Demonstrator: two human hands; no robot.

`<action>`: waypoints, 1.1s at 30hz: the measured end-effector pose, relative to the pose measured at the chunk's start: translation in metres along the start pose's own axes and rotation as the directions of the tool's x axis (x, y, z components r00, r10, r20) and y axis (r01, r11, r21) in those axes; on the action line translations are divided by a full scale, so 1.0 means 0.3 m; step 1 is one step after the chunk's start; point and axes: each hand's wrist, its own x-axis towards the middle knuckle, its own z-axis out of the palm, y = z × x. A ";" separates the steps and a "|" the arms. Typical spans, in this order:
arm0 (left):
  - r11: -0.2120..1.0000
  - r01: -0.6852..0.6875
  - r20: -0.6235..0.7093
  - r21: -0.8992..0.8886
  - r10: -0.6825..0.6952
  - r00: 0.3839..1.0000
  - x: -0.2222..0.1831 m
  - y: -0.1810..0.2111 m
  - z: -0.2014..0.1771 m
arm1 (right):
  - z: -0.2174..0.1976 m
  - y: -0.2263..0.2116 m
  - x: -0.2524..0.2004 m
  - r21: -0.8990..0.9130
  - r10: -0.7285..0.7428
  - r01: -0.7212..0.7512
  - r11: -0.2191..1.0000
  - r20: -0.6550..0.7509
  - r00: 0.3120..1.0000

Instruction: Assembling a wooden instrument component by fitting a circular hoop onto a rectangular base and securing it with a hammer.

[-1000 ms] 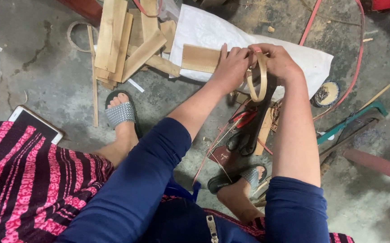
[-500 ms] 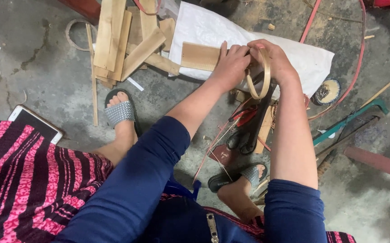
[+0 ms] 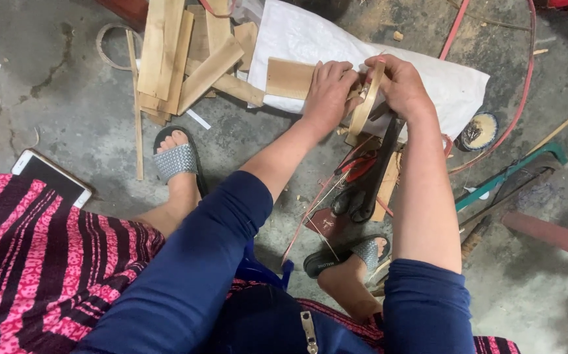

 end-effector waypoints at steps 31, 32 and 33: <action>0.419 0.759 0.582 -0.498 -0.488 0.651 -0.182 0.017 -0.047 | 0.093 0.185 0.001 -0.073 -0.079 0.062 0.995 -0.249 0.965; 0.325 0.764 0.568 -0.557 -0.522 0.636 -0.177 0.007 -0.007 | 0.098 0.218 0.008 -0.117 -0.136 0.107 0.987 -0.277 0.951; 0.229 0.757 0.557 -0.612 -0.555 0.618 -0.170 -0.002 0.032 | 0.101 0.251 0.016 -0.162 -0.195 0.151 0.975 -0.301 0.934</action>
